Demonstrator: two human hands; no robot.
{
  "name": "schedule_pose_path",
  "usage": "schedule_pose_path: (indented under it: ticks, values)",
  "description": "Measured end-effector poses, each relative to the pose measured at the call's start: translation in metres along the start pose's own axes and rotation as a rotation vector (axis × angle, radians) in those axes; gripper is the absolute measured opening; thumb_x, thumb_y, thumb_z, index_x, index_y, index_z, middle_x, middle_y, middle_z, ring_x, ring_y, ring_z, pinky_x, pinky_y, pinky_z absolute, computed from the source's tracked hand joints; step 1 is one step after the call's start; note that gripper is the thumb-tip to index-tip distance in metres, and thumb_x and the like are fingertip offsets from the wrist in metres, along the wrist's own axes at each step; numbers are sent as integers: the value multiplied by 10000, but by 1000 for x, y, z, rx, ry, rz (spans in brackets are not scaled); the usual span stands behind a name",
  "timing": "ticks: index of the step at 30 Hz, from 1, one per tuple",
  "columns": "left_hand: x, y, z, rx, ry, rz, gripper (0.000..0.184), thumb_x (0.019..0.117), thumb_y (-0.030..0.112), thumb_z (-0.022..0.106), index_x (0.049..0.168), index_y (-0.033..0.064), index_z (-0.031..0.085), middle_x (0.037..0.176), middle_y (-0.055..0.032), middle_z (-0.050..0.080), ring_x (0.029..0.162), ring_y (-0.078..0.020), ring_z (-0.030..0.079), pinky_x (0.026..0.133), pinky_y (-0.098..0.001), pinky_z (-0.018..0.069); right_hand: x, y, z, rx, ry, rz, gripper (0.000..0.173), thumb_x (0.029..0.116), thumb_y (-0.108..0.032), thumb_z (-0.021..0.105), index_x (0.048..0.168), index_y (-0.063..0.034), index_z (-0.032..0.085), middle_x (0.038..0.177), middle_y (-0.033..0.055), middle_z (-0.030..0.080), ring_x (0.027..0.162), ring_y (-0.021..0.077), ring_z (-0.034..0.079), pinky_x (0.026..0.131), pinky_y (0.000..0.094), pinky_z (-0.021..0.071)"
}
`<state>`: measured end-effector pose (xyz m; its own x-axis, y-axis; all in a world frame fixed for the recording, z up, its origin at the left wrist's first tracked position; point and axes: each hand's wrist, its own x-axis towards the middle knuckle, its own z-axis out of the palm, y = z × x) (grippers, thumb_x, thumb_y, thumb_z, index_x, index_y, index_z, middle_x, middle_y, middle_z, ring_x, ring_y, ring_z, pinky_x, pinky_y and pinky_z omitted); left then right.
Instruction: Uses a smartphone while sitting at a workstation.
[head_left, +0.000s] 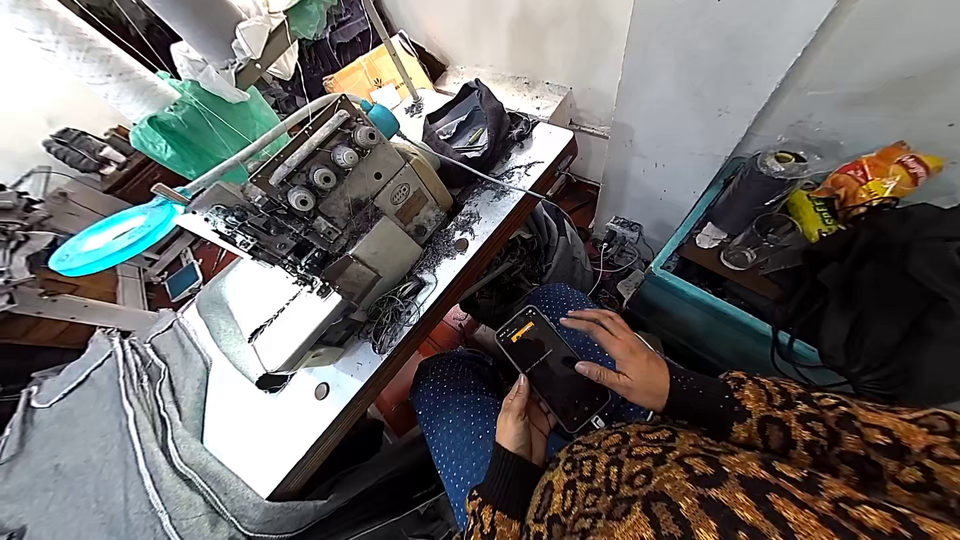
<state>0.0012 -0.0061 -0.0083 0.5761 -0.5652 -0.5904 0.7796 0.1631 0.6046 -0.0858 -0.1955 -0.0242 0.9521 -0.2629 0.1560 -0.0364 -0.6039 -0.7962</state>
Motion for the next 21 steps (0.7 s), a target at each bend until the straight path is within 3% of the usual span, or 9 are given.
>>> schedule_pose_path:
  ticks: [2,5,8,21]
  values:
    - [0,0,0,-2,0,-1,405,1133,239,198,1316,-1,468,1000,-142,708,878,-227,725,782,-379,609,0,-4,-3,154,-87,118,625,1001,-418,559,1507,-58,486,1474,129,556,1388,284,498,1159,486,384]
    - [0,0,0,3,1,-1,405,1133,239,194,1317,1,464,993,-138,708,868,-225,725,779,-375,609,1,-7,-3,290,-184,238,596,1026,-344,547,1515,-20,443,1270,175,675,1196,268,646,1065,454,478]
    - [0,0,1,3,0,-3,404,1133,240,193,1312,1,465,987,-137,710,862,-226,726,777,-378,609,1,-11,-3,327,-250,292,545,1048,-312,518,1488,6,473,1222,213,678,1147,286,657,1050,443,481]
    - [1,0,0,14,7,-4,407,1133,245,195,1317,-1,462,1006,-144,701,876,-233,721,788,-390,606,0,-7,-1,303,-241,274,488,1059,-303,489,1445,-7,532,1169,166,703,1101,242,669,1022,431,492]
